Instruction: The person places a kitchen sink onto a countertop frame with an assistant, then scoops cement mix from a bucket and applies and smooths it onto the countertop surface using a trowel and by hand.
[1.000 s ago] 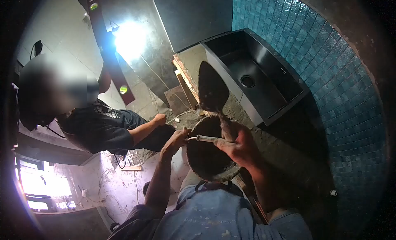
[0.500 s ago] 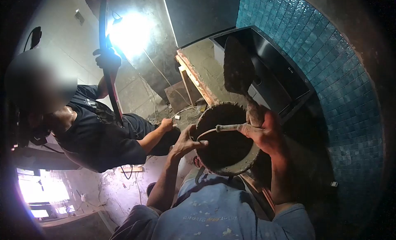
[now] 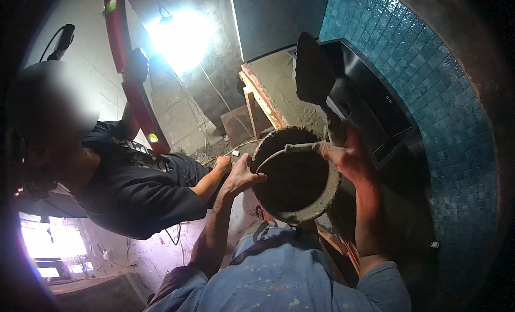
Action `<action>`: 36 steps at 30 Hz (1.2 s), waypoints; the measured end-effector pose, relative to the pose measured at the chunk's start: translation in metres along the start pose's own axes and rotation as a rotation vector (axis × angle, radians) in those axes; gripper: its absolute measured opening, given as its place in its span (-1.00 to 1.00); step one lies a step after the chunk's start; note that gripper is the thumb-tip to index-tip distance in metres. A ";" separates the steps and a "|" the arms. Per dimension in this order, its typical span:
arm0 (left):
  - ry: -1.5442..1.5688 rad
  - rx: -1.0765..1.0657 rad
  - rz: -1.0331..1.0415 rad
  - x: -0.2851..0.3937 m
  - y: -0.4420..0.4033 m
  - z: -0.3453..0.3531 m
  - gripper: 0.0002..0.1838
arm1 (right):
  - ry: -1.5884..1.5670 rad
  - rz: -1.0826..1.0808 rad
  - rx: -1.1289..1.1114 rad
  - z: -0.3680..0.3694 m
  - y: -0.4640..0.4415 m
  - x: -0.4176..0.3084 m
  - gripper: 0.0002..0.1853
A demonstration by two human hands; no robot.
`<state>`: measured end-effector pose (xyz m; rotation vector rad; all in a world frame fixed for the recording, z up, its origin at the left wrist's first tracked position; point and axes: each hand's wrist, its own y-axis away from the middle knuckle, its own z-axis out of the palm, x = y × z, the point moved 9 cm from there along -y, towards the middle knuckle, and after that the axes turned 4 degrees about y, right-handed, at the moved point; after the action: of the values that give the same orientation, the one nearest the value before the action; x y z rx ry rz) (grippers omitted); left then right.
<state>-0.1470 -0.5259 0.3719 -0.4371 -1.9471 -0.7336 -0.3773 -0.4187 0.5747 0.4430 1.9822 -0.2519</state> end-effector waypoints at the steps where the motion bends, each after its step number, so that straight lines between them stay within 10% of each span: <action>1: 0.002 -0.017 -0.035 -0.006 -0.002 -0.001 -0.33 | 0.015 -0.012 -0.009 0.003 -0.008 0.000 -0.77; 19: 0.512 0.439 -0.174 -0.071 -0.070 -0.052 -0.87 | -0.023 -0.257 -0.379 0.156 -0.255 0.066 -0.68; 22: 0.591 0.512 -0.150 -0.090 -0.107 -0.081 -0.80 | 0.204 -0.487 -0.100 0.151 -0.287 0.063 -0.64; 27: 0.525 0.593 -0.336 -0.105 -0.124 -0.124 -0.77 | 0.593 -0.003 -0.486 0.135 -0.255 0.105 -0.59; 36: 0.579 0.540 -0.243 -0.099 -0.162 -0.163 -0.86 | 0.869 -0.149 -0.476 0.320 -0.275 0.234 -0.73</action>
<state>-0.0859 -0.7543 0.2904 0.3193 -1.5617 -0.3908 -0.3191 -0.7404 0.2198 0.0810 2.8183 0.3922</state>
